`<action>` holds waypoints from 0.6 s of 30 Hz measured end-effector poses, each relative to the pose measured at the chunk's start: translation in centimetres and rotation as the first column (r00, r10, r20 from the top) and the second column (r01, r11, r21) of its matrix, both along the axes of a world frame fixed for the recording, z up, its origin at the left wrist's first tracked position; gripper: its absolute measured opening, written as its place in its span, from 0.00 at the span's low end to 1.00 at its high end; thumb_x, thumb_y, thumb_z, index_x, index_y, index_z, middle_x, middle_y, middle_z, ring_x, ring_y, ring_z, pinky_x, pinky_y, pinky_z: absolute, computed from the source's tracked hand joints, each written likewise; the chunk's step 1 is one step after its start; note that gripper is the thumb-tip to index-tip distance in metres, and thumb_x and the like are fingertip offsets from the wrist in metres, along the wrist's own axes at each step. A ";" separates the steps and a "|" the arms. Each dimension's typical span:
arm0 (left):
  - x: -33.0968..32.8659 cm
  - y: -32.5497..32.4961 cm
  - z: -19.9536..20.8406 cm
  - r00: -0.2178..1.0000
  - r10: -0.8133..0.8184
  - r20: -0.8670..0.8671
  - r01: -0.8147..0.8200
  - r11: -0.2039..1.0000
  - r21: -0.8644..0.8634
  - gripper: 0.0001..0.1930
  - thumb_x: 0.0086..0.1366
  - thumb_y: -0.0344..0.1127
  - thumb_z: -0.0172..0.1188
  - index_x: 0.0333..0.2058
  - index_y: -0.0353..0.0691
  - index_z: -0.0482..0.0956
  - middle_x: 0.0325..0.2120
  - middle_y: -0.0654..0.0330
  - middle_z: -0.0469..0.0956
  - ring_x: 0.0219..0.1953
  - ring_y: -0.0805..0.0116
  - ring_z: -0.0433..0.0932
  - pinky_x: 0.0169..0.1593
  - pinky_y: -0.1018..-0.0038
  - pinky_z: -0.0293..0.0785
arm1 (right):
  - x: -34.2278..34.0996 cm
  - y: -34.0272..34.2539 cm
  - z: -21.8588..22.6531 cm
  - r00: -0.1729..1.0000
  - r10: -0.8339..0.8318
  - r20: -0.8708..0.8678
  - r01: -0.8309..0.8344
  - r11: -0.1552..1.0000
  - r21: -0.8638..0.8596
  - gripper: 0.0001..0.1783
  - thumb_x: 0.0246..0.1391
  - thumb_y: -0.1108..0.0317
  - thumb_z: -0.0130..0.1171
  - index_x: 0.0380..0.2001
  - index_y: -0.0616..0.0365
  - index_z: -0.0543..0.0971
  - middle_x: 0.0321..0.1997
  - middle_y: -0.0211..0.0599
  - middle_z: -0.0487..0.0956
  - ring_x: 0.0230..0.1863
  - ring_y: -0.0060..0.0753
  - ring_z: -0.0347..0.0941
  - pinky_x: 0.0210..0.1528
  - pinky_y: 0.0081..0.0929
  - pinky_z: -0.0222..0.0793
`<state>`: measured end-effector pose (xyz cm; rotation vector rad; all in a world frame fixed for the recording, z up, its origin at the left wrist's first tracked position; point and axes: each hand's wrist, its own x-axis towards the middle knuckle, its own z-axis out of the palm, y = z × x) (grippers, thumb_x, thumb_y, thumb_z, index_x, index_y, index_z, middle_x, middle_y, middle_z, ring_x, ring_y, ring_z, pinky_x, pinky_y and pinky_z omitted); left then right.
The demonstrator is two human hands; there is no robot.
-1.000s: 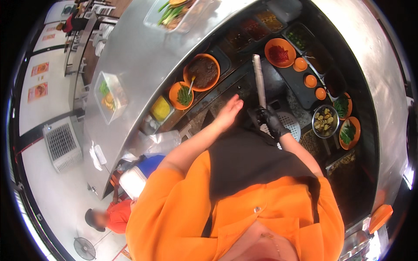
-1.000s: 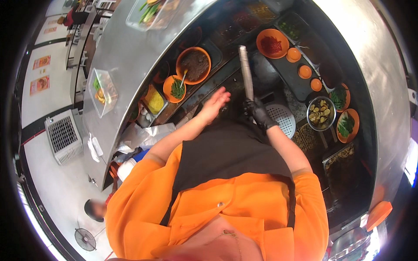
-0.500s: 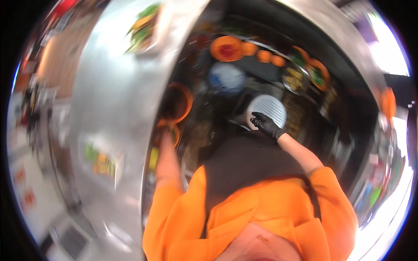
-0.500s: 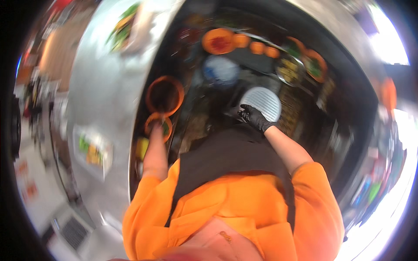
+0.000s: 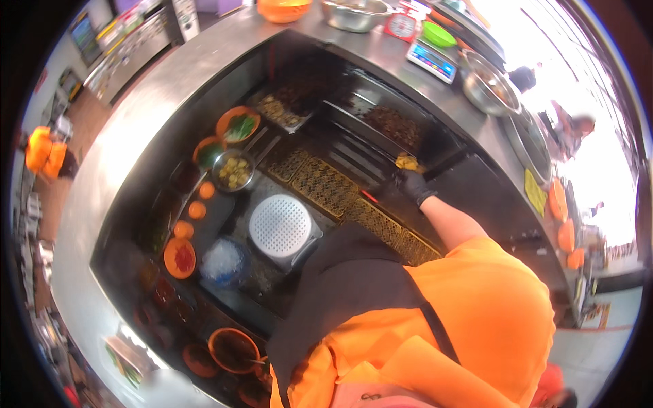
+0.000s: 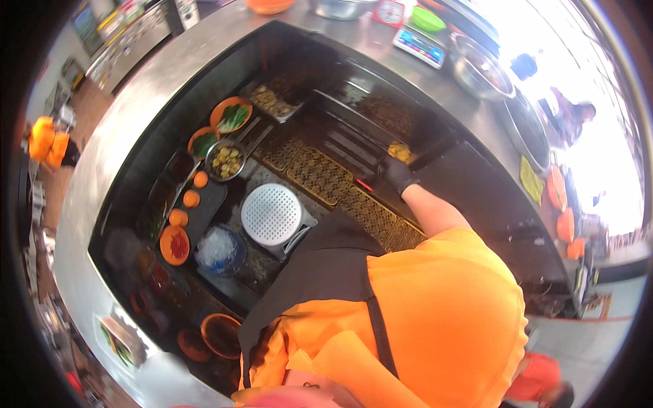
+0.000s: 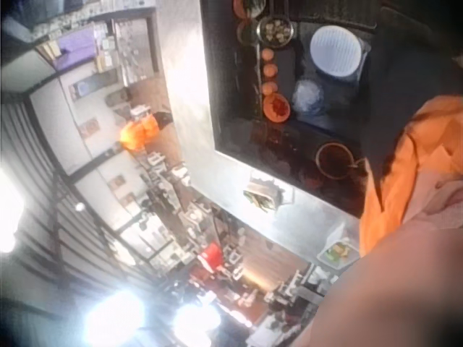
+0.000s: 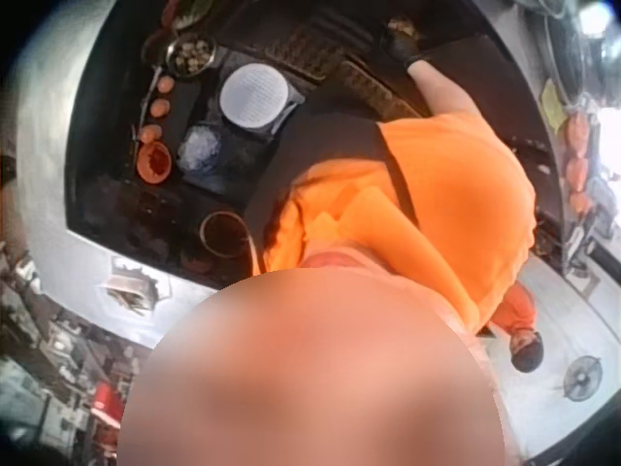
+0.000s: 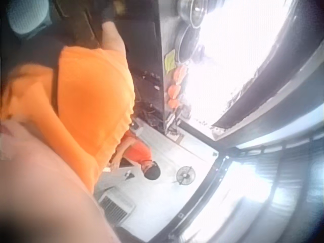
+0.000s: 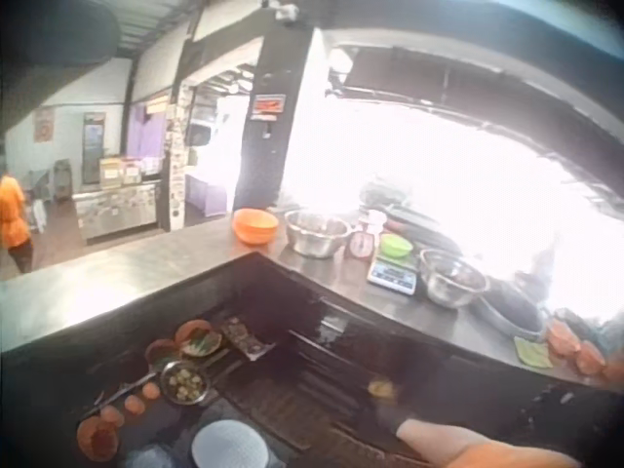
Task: The person assembles food into clear plastic containers using tongs and a ladle. They add cooked meat, vegetables, and sauce from various bowls and pots, then seal the containers and place them on the counter.
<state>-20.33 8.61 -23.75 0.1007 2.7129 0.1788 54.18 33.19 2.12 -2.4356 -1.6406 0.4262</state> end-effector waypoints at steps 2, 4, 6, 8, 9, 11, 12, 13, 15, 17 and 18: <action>0.4 1.7 0.8 0.998 0.033 -0.046 -0.028 0.994 0.107 0.24 0.65 0.49 0.56 0.50 0.35 0.80 0.51 0.49 0.80 0.54 0.57 0.78 0.58 0.64 0.72 | 1.9 1.4 0.9 0.992 -0.121 0.041 0.113 0.980 0.165 0.16 0.60 0.59 0.58 0.47 0.56 0.80 0.46 0.50 0.81 0.47 0.54 0.78 0.49 0.42 0.73; 1.8 4.0 1.2 0.998 0.016 -0.067 -0.001 0.977 0.215 0.24 0.65 0.47 0.57 0.51 0.34 0.80 0.51 0.48 0.80 0.54 0.56 0.78 0.58 0.63 0.72 | 4.3 0.7 2.5 0.990 -0.135 -0.037 0.139 0.913 0.383 0.16 0.60 0.60 0.57 0.48 0.55 0.81 0.48 0.49 0.81 0.49 0.52 0.77 0.51 0.40 0.73; 3.3 4.6 2.0 0.995 0.037 -0.091 -0.002 0.935 0.356 0.24 0.64 0.46 0.58 0.51 0.33 0.80 0.51 0.47 0.80 0.54 0.55 0.78 0.58 0.62 0.72 | 5.3 2.0 3.5 0.992 -0.068 -0.109 0.113 0.859 0.500 0.16 0.61 0.61 0.56 0.49 0.54 0.81 0.50 0.48 0.80 0.52 0.50 0.77 0.54 0.39 0.72; 5.4 5.4 1.3 0.993 0.010 -0.121 0.054 0.854 0.517 0.24 0.64 0.45 0.60 0.51 0.32 0.79 0.51 0.46 0.80 0.54 0.54 0.78 0.58 0.61 0.72 | 5.9 2.6 4.1 0.982 0.018 -0.190 0.071 0.889 0.453 0.18 0.62 0.63 0.56 0.53 0.56 0.79 0.54 0.46 0.80 0.56 0.46 0.76 0.59 0.36 0.69; 7.0 6.5 2.4 0.988 -0.007 -0.152 0.096 0.805 0.585 0.24 0.63 0.44 0.60 0.52 0.32 0.79 0.51 0.46 0.80 0.54 0.53 0.77 0.58 0.61 0.72 | 6.1 3.2 3.2 0.951 0.086 -0.297 0.060 0.890 0.451 0.18 0.63 0.67 0.56 0.53 0.60 0.79 0.54 0.45 0.80 0.57 0.42 0.76 0.59 0.34 0.68; 12.5 14.6 7.9 0.973 -0.199 -0.120 0.232 0.819 0.525 0.23 0.61 0.41 0.62 0.51 0.32 0.80 0.50 0.44 0.80 0.54 0.51 0.78 0.58 0.60 0.72 | 8.9 2.0 -1.3 0.905 0.061 -0.421 0.113 0.919 0.377 0.16 0.66 0.69 0.54 0.53 0.62 0.78 0.54 0.41 0.80 0.56 0.35 0.74 0.59 0.31 0.68; 16.9 18.8 14.8 0.976 -0.212 -0.050 0.203 0.800 0.565 0.23 0.60 0.41 0.63 0.51 0.34 0.80 0.51 0.44 0.79 0.55 0.52 0.77 0.59 0.61 0.71 | 7.2 1.7 -1.5 0.862 0.153 -0.483 0.051 0.922 0.383 0.16 0.66 0.68 0.54 0.53 0.63 0.78 0.54 0.41 0.80 0.56 0.34 0.74 0.59 0.30 0.67; 17.3 19.3 16.3 0.947 -0.316 -0.063 0.299 0.785 0.542 0.22 0.61 0.41 0.62 0.52 0.37 0.81 0.51 0.46 0.80 0.55 0.52 0.77 0.59 0.62 0.71 | 7.4 2.8 -3.6 0.894 0.241 -0.378 -0.117 0.939 0.323 0.18 0.65 0.71 0.52 0.57 0.65 0.75 0.56 0.43 0.79 0.60 0.36 0.73 0.63 0.31 0.65; 19.0 18.9 18.0 0.732 -0.607 -0.309 0.675 0.584 0.451 0.12 0.63 0.39 0.60 0.42 0.44 0.85 0.46 0.54 0.82 0.52 0.53 0.78 0.57 0.63 0.73 | 7.2 3.9 -9.4 0.706 0.247 -0.664 -0.112 0.964 0.240 0.18 0.65 0.74 0.52 0.57 0.66 0.75 0.56 0.42 0.79 0.59 0.34 0.73 0.62 0.30 0.66; 22.6 19.9 20.9 0.421 -0.835 -0.355 0.894 0.315 0.319 0.08 0.62 0.40 0.62 0.33 0.42 0.83 0.37 0.57 0.82 0.46 0.55 0.79 0.50 0.61 0.76 | 9.8 5.4 -16.4 0.497 0.225 -0.838 -0.112 0.974 0.195 0.18 0.63 0.76 0.52 0.56 0.66 0.75 0.55 0.42 0.78 0.57 0.34 0.73 0.61 0.30 0.67; 23.8 17.9 22.5 0.354 -0.832 -0.427 0.928 0.257 0.269 0.10 0.61 0.42 0.64 0.29 0.41 0.81 0.33 0.57 0.81 0.41 0.55 0.80 0.47 0.61 0.77 | 8.6 7.1 -18.6 0.415 0.264 -0.871 -0.241 0.955 0.174 0.19 0.63 0.77 0.52 0.56 0.66 0.75 0.55 0.41 0.78 0.56 0.33 0.73 0.61 0.30 0.67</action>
